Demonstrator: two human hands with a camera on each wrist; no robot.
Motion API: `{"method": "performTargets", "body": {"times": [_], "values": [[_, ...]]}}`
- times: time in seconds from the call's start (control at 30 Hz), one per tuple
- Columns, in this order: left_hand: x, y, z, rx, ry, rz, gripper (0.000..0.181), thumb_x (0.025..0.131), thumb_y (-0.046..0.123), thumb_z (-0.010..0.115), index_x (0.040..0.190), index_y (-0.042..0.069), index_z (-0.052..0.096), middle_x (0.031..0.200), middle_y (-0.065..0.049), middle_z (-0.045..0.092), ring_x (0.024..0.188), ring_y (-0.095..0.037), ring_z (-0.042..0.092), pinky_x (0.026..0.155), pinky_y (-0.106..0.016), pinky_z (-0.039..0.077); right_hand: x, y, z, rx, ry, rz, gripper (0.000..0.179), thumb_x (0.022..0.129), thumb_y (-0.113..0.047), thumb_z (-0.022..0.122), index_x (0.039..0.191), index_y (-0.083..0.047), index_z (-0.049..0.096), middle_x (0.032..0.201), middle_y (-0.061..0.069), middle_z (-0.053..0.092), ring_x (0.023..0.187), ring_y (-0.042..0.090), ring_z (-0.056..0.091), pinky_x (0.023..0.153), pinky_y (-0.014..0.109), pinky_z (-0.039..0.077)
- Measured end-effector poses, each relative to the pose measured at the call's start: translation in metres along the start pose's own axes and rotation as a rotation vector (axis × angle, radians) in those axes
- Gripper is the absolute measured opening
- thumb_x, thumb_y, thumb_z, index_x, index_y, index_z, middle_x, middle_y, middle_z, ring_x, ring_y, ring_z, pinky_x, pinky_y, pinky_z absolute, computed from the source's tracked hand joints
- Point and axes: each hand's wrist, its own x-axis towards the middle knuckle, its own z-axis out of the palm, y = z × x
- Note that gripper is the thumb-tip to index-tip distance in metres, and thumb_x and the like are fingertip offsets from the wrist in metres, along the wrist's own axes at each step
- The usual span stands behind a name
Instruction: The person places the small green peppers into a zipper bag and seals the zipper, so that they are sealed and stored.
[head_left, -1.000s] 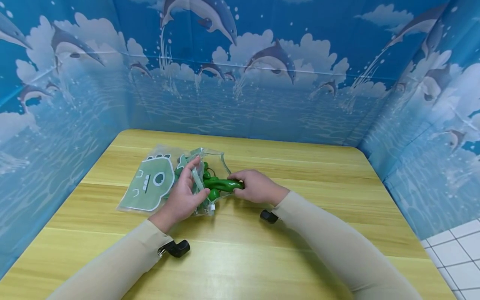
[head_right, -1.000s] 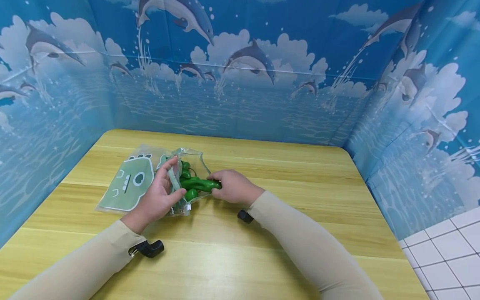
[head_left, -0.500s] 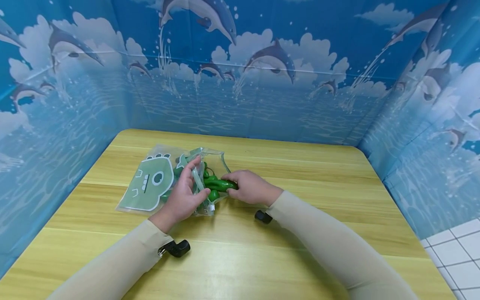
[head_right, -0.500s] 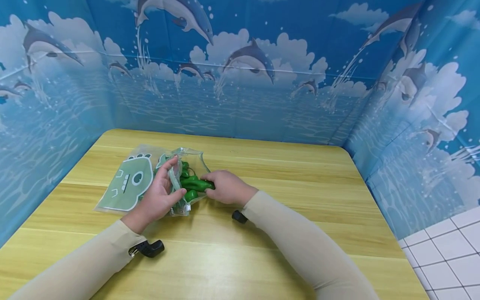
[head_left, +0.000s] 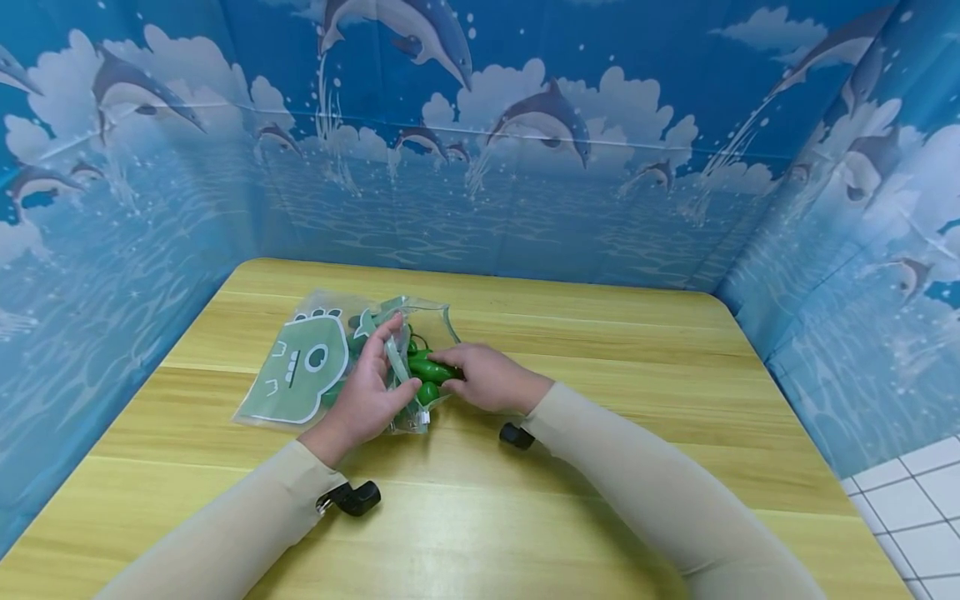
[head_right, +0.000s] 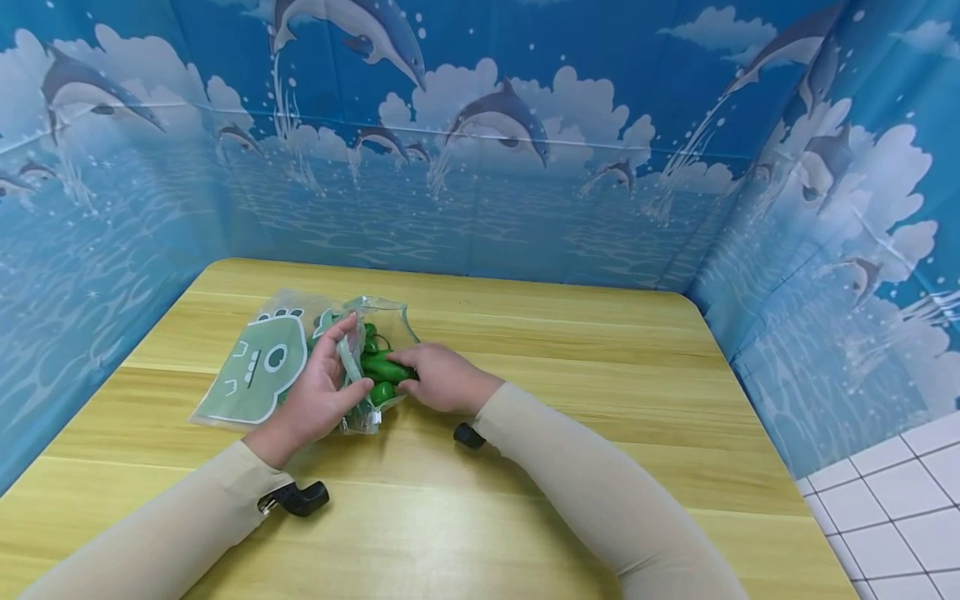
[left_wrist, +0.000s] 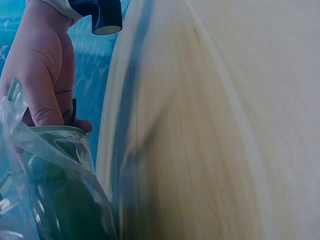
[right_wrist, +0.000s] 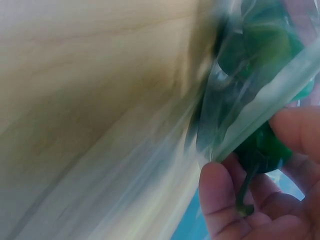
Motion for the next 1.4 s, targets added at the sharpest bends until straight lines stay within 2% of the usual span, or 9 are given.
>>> {"method": "performTargets", "body": {"times": [0.1,0.27,0.37,0.67,0.8,1.0,1.1,1.23,1.4], "values": [[0.000,0.000,0.000,-0.006,0.002,-0.002,0.091,0.098,-0.005,0.062,0.169,0.016,0.009,0.178,-0.004,0.009,0.163,-0.025,0.017,0.116,-0.032,0.042,-0.001,0.002,-0.001,0.017,0.009,0.014,0.052,0.105,-0.018,0.065,0.156,-0.011,0.052,0.146,0.010,0.063,0.122,0.020,0.065,0.098,0.037,0.057],[0.000,-0.001,0.000,-0.007,0.003,0.000,0.091,0.098,-0.005,0.062,0.169,0.016,0.009,0.178,-0.004,0.009,0.164,-0.025,0.014,0.122,-0.047,0.035,-0.001,0.003,-0.003,0.042,0.020,0.032,0.054,0.103,-0.016,0.069,0.155,-0.015,0.054,0.145,0.007,0.064,0.119,0.018,0.066,0.094,0.035,0.057],[0.001,-0.002,0.000,0.001,0.001,0.007,0.091,0.098,-0.005,0.063,0.169,0.015,0.009,0.178,-0.005,0.009,0.164,-0.027,0.013,0.123,-0.052,0.032,0.001,0.001,-0.003,0.044,0.018,0.025,0.051,0.103,-0.015,0.069,0.152,-0.016,0.058,0.143,0.006,0.066,0.121,0.018,0.066,0.096,0.036,0.057],[-0.001,-0.001,0.000,-0.003,0.004,0.004,0.090,0.098,-0.005,0.062,0.169,0.014,0.010,0.178,-0.003,0.008,0.164,-0.026,0.012,0.123,-0.049,0.033,0.009,-0.005,-0.001,-0.032,0.001,0.007,0.050,0.104,-0.010,0.066,0.153,-0.016,0.057,0.151,0.007,0.062,0.136,0.025,0.061,0.108,0.042,0.054],[-0.002,-0.002,-0.001,-0.004,0.011,0.011,0.090,0.098,-0.006,0.062,0.168,0.012,0.010,0.178,-0.005,0.008,0.164,-0.027,0.010,0.126,-0.052,0.028,0.008,-0.003,0.000,-0.018,0.022,0.033,0.052,0.104,-0.006,0.064,0.154,-0.014,0.055,0.150,0.009,0.062,0.133,0.025,0.063,0.107,0.042,0.055],[0.000,-0.004,-0.002,-0.002,0.015,0.014,0.091,0.098,-0.004,0.062,0.169,0.014,0.009,0.178,-0.005,0.008,0.165,-0.029,0.009,0.128,-0.059,0.023,0.000,0.004,-0.001,0.068,0.050,0.094,0.056,0.102,-0.007,0.067,0.156,-0.013,0.052,0.152,0.010,0.060,0.118,0.022,0.070,0.099,0.039,0.058],[0.000,-0.002,-0.002,-0.001,0.016,0.012,0.091,0.098,-0.003,0.063,0.169,0.015,0.009,0.178,-0.005,0.008,0.164,-0.029,0.010,0.128,-0.059,0.024,-0.005,0.009,-0.003,0.086,0.064,0.105,0.051,0.101,-0.005,0.067,0.151,-0.009,0.056,0.141,0.011,0.066,0.114,0.021,0.070,0.096,0.038,0.059],[-0.001,-0.001,-0.002,-0.003,0.019,0.008,0.091,0.098,-0.003,0.063,0.169,0.015,0.010,0.178,-0.006,0.009,0.164,-0.030,0.011,0.127,-0.060,0.024,-0.010,0.014,-0.003,0.063,0.068,0.112,0.037,0.098,-0.004,0.070,0.134,-0.005,0.066,0.117,0.007,0.073,0.105,0.020,0.070,0.093,0.037,0.059],[-0.001,-0.002,-0.002,0.000,0.021,0.014,0.091,0.097,-0.005,0.063,0.169,0.013,0.009,0.178,-0.008,0.010,0.164,-0.031,0.012,0.127,-0.061,0.022,-0.012,0.016,0.000,0.003,0.044,0.147,0.018,0.096,-0.009,0.075,0.114,-0.009,0.069,0.098,0.000,0.071,0.091,0.015,0.066,0.086,0.035,0.058]]}}
